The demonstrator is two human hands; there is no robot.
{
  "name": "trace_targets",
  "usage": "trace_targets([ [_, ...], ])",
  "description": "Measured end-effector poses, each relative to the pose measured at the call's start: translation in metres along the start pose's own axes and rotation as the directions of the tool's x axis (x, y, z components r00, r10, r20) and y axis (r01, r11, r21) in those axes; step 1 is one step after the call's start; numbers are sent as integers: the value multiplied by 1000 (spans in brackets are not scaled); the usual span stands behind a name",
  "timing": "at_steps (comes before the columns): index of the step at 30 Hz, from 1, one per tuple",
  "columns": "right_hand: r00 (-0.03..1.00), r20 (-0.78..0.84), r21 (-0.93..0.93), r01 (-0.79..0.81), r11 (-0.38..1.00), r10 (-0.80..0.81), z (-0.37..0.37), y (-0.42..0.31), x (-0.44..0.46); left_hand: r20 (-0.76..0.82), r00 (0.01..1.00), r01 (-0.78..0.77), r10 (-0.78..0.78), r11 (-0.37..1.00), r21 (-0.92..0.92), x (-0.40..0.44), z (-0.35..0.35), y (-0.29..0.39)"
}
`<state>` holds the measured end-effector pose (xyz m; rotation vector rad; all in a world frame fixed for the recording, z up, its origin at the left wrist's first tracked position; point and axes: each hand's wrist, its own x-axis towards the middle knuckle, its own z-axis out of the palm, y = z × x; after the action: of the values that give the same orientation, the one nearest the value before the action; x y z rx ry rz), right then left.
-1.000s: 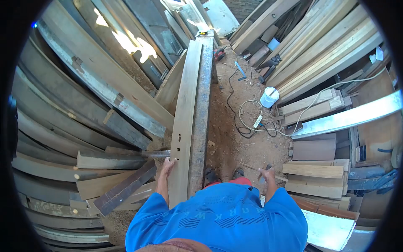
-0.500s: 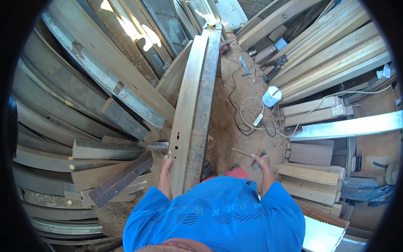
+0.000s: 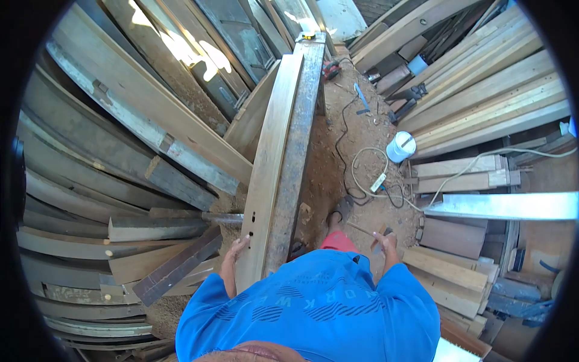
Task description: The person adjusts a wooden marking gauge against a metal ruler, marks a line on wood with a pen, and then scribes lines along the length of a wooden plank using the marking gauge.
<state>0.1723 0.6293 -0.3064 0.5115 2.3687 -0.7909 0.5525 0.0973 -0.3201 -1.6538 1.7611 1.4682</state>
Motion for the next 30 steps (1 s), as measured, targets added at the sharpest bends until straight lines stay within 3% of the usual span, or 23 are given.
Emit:
trace_targets([
  [3,996,-76,-79,42,996,-48,-11,-21,48,54,998,-19,23,997,-75,33,-7,41],
  [5,1000,-30,-34,-4,999,3,-32,-58,60,45,999,-3,11,987,-160,43,-6,65],
  [6,1000,-8,-14,-26,1000,26,-46,-84,67,7,997,-76,78,983,-166,51,-3,76],
  [9,990,25,52,140,989,-142,-71,-132,122,90,996,25,-23,999,-26,80,1,126],
  [11,962,-23,128,272,954,-272,-81,-164,158,-41,999,7,-1,989,148,81,15,166],
  [13,960,57,124,264,956,-273,-103,-215,178,-155,987,74,-34,963,260,63,29,218],
  [14,956,99,118,265,957,-277,-113,-241,178,-181,983,47,11,948,313,61,33,236],
  [16,947,30,148,311,939,-319,-117,-290,178,-235,967,0,104,915,403,64,40,269],
  [21,879,-88,229,476,849,-469,-95,-373,219,-322,931,-4,171,889,458,101,56,353],
  [22,907,41,270,394,878,-420,-91,-386,234,-335,925,-8,180,891,455,106,59,374],
  [25,894,73,219,418,882,-442,-77,-427,264,-327,930,5,167,885,466,118,68,453],
  [26,921,59,131,374,918,-384,-77,-444,268,-305,934,-15,187,873,488,124,71,480],
  [29,920,177,153,326,933,-350,-75,-482,301,-249,944,-41,217,824,565,145,74,533],
  [30,882,187,206,396,895,-433,-79,-503,301,-229,948,-44,223,800,598,159,77,544],
])
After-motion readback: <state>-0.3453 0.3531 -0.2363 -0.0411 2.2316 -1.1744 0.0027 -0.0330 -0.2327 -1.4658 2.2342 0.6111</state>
